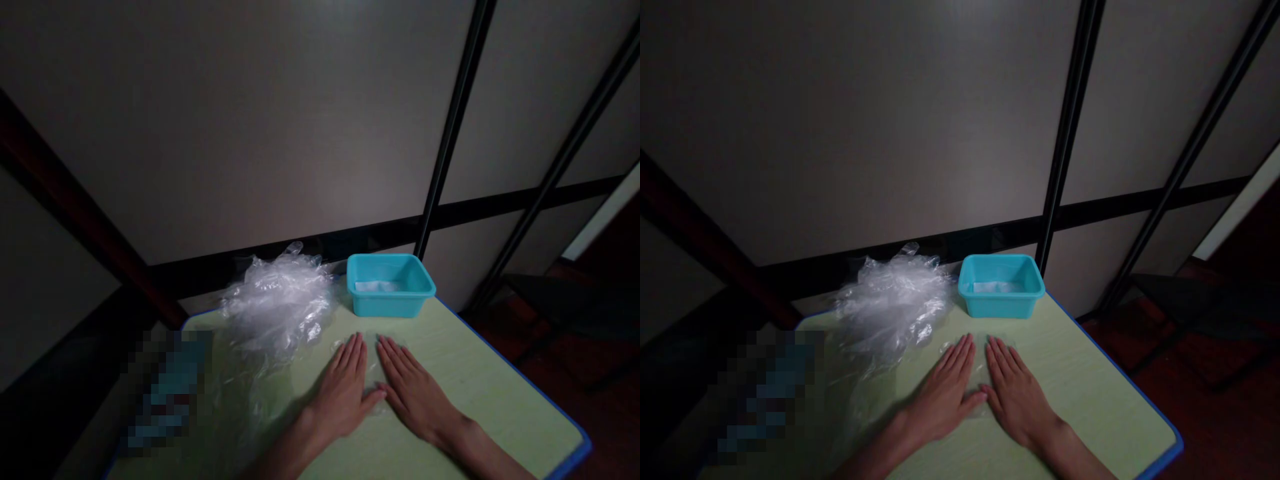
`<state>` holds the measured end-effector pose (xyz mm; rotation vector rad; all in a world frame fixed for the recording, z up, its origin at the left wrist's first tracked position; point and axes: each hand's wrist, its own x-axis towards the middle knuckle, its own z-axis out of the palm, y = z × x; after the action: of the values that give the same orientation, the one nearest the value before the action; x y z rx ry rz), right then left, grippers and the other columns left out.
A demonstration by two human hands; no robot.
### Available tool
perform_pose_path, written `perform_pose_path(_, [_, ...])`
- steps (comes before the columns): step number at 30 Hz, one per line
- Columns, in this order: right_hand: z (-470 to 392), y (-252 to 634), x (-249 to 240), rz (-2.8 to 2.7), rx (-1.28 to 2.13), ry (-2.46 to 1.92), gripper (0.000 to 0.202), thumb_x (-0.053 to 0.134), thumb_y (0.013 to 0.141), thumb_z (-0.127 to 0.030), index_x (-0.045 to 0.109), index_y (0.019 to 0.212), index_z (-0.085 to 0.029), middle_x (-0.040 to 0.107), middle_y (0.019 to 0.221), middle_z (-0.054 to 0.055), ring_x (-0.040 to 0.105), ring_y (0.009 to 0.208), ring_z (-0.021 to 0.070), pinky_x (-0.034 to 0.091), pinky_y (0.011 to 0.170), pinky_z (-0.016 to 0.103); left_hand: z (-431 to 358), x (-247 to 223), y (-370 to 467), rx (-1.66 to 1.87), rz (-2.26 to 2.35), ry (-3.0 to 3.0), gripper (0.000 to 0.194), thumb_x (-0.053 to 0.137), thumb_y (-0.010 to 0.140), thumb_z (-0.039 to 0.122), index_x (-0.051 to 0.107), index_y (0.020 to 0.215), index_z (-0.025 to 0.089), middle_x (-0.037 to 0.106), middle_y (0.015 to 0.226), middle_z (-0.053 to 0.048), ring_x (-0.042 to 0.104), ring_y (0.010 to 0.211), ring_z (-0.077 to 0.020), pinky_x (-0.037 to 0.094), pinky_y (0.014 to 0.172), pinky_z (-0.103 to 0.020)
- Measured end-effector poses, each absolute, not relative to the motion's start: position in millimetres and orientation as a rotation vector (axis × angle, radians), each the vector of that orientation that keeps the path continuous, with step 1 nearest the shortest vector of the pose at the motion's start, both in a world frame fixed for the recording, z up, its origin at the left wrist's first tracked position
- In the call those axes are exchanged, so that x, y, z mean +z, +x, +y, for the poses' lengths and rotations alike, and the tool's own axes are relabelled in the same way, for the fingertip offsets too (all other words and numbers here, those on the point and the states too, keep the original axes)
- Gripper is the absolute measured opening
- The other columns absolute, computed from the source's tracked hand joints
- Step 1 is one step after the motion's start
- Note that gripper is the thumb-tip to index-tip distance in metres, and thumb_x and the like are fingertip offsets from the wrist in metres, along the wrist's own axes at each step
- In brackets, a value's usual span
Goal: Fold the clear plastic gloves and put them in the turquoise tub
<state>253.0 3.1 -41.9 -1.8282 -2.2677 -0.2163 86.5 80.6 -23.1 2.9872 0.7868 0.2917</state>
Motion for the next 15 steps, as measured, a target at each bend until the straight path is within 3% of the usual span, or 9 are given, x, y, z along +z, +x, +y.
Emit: perform_pose_path(15, [0.8,251.9,-45.2,-2.265,-0.326,-1.823,0.062,0.038,0.087,-0.037,0.015,0.138,-0.01,0.018,0.141,0.014,0.018,0.128,0.0295,0.032,0.099,0.044,78.3,-34.6,81.7,0.351,0.877,3.013,0.074,0.031,0.084,0.058,0.016,0.137,0.009,0.011,0.143,-0.013,0.008,0.13,-0.0283,0.018,0.105,-0.044])
